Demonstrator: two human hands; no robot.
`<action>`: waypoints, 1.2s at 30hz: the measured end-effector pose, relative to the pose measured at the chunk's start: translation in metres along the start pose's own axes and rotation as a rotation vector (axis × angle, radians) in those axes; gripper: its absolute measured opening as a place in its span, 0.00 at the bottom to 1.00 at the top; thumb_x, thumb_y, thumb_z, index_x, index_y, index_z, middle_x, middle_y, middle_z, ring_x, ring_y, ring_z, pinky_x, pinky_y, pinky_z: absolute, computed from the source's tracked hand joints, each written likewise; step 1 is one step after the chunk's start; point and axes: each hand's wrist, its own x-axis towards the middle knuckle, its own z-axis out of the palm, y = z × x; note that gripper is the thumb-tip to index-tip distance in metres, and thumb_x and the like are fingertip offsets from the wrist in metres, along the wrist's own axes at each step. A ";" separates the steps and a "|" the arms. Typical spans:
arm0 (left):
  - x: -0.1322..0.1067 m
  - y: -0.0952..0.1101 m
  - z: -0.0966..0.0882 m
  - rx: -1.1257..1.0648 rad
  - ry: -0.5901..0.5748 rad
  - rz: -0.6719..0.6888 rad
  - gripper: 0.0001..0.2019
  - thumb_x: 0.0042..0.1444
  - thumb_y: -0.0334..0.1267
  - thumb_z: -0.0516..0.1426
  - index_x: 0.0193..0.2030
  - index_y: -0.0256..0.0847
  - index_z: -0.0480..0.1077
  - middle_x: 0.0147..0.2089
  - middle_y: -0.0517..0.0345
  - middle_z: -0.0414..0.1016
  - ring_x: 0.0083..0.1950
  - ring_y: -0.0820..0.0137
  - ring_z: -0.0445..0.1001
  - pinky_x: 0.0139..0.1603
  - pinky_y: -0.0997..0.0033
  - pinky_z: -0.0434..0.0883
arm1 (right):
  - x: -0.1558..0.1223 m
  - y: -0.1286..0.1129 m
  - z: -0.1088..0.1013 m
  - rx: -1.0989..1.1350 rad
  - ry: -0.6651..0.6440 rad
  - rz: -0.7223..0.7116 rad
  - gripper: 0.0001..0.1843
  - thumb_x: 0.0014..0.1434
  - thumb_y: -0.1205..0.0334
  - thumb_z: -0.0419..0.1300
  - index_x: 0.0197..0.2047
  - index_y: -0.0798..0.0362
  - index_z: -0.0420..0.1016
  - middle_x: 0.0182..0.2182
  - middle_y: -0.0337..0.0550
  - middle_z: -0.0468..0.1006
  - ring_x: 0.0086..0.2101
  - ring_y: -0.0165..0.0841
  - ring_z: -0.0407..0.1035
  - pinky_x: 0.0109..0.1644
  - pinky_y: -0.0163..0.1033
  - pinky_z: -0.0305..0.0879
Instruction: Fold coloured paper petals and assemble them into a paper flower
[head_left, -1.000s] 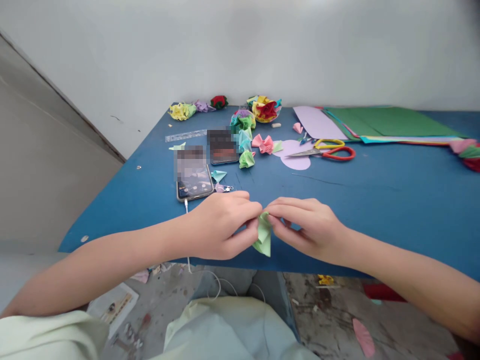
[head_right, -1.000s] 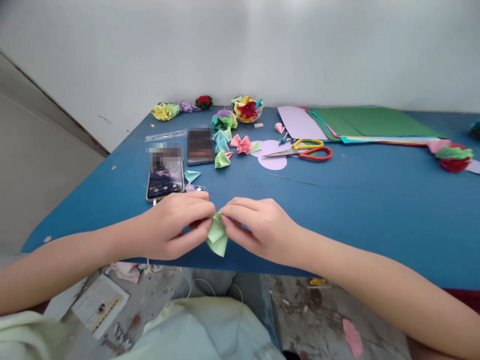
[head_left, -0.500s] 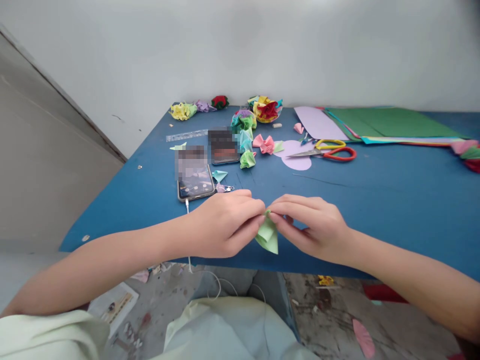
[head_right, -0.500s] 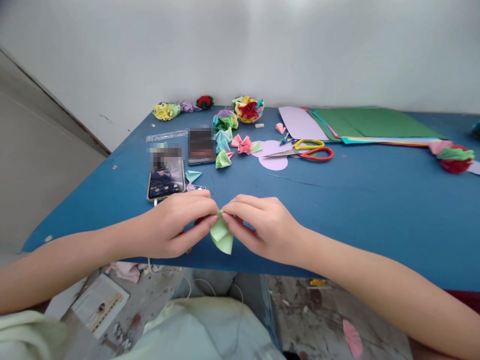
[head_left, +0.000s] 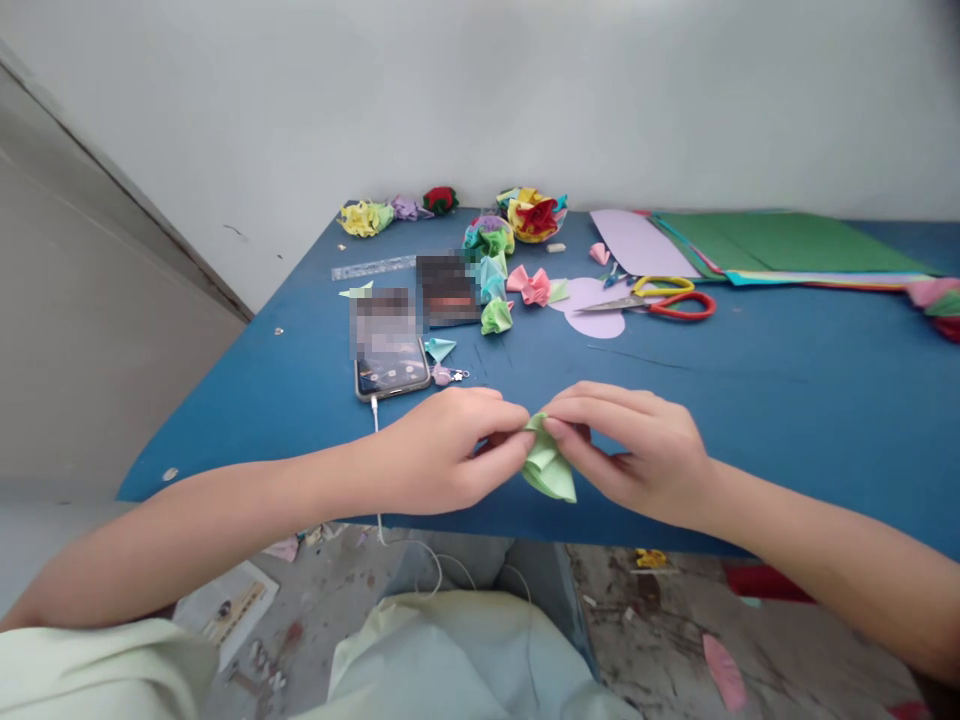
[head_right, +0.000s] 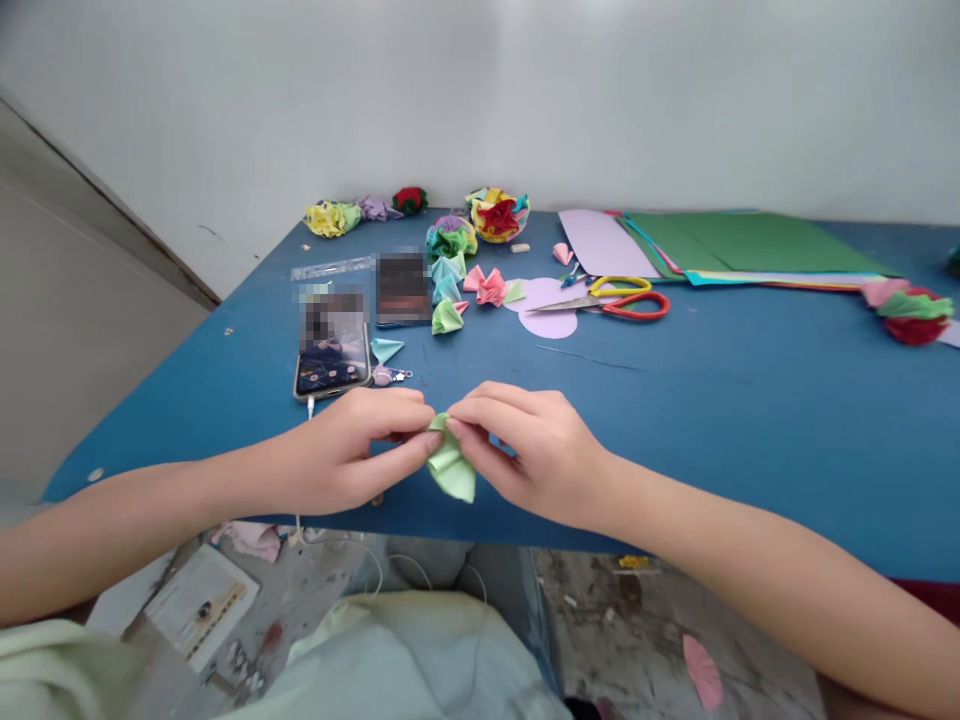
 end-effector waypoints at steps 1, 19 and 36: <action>0.000 0.000 0.000 -0.008 -0.001 -0.002 0.12 0.60 0.33 0.45 0.25 0.37 0.56 0.23 0.64 0.56 0.27 0.77 0.55 0.30 0.76 0.55 | 0.000 0.000 0.000 -0.007 0.004 -0.004 0.06 0.56 0.72 0.56 0.38 0.54 0.68 0.31 0.40 0.74 0.30 0.25 0.67 0.34 0.30 0.64; 0.001 -0.002 0.003 0.140 0.054 0.022 0.11 0.58 0.31 0.45 0.24 0.38 0.53 0.23 0.62 0.55 0.27 0.74 0.55 0.30 0.74 0.55 | -0.003 0.000 0.001 -0.092 -0.023 -0.066 0.10 0.56 0.70 0.55 0.42 0.53 0.68 0.34 0.43 0.75 0.31 0.28 0.69 0.34 0.32 0.66; 0.001 -0.004 0.002 0.153 -0.022 0.042 0.11 0.60 0.32 0.44 0.25 0.38 0.53 0.23 0.62 0.53 0.26 0.75 0.55 0.29 0.73 0.54 | 0.011 -0.001 -0.012 0.248 -0.195 0.108 0.06 0.58 0.67 0.55 0.35 0.52 0.73 0.29 0.39 0.77 0.27 0.25 0.68 0.31 0.30 0.66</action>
